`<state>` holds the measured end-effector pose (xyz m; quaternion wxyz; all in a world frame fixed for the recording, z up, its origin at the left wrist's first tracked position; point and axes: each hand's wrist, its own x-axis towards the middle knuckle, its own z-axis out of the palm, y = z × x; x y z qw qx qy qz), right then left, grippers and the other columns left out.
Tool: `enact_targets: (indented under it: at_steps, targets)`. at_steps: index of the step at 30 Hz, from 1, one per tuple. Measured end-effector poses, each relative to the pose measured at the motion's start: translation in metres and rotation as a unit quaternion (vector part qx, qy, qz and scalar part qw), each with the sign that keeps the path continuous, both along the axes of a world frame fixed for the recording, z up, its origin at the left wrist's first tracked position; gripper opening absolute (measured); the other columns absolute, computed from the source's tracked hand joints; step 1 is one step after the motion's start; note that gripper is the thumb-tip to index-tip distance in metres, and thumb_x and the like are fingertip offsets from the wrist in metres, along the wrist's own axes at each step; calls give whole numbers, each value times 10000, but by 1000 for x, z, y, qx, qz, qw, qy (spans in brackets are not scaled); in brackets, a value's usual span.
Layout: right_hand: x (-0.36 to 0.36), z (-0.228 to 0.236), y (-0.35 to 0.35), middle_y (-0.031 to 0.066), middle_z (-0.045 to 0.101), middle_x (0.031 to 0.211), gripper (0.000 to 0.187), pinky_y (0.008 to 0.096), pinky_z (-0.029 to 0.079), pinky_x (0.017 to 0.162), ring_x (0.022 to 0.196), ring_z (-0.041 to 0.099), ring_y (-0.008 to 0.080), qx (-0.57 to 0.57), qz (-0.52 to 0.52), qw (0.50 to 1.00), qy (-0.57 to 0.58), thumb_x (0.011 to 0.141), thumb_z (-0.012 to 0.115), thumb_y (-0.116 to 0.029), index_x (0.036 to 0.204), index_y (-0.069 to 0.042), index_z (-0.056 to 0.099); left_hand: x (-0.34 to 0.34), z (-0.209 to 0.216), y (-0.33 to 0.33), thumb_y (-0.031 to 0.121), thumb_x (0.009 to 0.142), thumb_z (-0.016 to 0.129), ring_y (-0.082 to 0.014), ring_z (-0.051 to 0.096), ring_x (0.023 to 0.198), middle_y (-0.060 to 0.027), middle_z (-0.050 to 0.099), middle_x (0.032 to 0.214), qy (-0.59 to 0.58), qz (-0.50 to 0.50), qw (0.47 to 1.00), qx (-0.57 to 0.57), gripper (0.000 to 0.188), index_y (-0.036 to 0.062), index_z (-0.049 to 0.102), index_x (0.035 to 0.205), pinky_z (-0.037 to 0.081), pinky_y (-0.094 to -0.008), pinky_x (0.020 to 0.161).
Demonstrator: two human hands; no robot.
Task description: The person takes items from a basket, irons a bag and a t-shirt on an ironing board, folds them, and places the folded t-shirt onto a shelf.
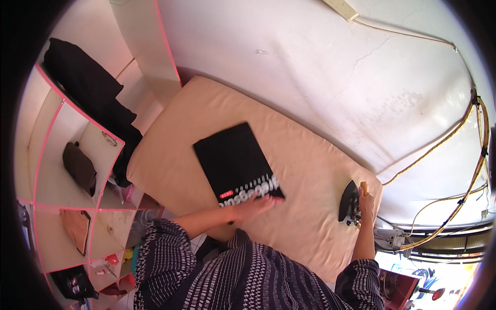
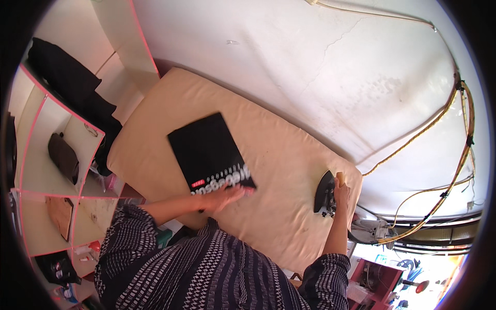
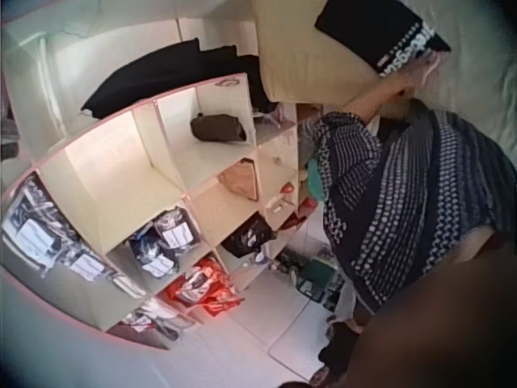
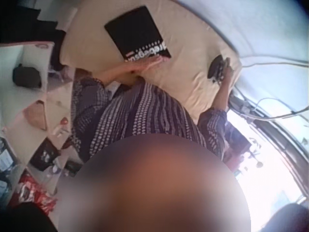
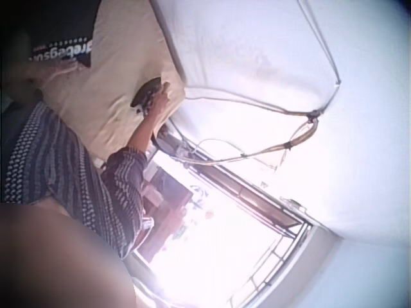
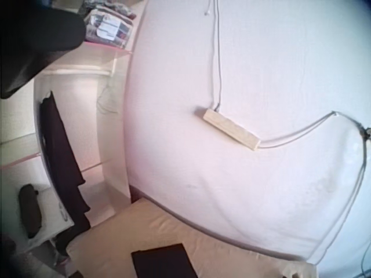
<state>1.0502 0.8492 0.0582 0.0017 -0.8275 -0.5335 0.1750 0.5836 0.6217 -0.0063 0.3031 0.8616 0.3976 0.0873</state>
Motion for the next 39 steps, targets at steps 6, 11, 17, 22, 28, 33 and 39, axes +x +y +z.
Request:
enact_targets:
  at_steps: [6, 11, 17, 22, 28, 33, 39]
  targets:
    - [-18, 38, -41, 309, 570, 1157, 833, 439, 428, 950, 1126, 554, 379, -22, 189, 981, 37, 866, 476, -638, 1324, 57, 455, -27, 35, -104, 104, 830, 574, -291, 331, 1335, -155, 410, 1390, -75, 60, 995, 13, 524, 29, 425, 1327, 278, -501, 1075]
    - [4, 3, -34, 250, 623, 959, 902, 406, 508, 778, 890, 639, 343, -29, 135, 986, 93, 805, 575, -643, 1333, 72, 425, -47, 28, -151, 138, 822, 645, -288, 549, 1059, -149, 564, 1127, -12, 548, 834, 63, 333, 22, 523, 1109, 421, -412, 923]
    - [-20, 13, -43, 105, 579, 679, 758, 288, 445, 350, 407, 559, 170, -35, 125, 963, 237, 795, 680, -527, 1197, 89, 496, -40, 2, -173, 149, 829, 663, -271, 613, 776, -114, 619, 854, -202, 700, 679, -93, 237, 30, 549, 999, 487, -389, 746]
    - [-113, 27, -57, 91, 591, 717, 665, 268, 411, 326, 397, 539, 153, -36, 168, 954, 246, 790, 704, -497, 1148, 38, 534, -51, -7, -183, 191, 816, 687, -249, 635, 746, -103, 636, 794, -99, 666, 720, -166, 224, 24, 590, 931, 499, -366, 702]
    - [-289, 76, -74, 191, 659, 920, 719, 382, 513, 760, 798, 660, 291, -31, 419, 886, 196, 773, 658, -580, 1175, 8, 559, -61, -17, -204, 265, 883, 643, -170, 664, 786, -97, 668, 868, -294, 640, 630, -326, 299, 25, 582, 1050, 500, -278, 663]
    - [-404, 44, -82, 208, 666, 941, 664, 430, 516, 783, 865, 656, 356, 47, 578, 810, 82, 784, 608, -611, 1064, -9, 619, -68, -8, -202, 294, 945, 561, -132, 673, 771, -76, 681, 895, -418, 560, 575, -426, 276, 44, 568, 1061, 479, -223, 629]
    - [-449, 39, -80, 185, 679, 873, 553, 443, 515, 779, 870, 655, 357, 7, 573, 819, 24, 810, 602, -564, 907, -22, 665, -68, -29, -207, 292, 950, 551, -109, 668, 722, -58, 697, 843, -397, 561, 613, -391, 237, 61, 596, 967, 449, -193, 594]
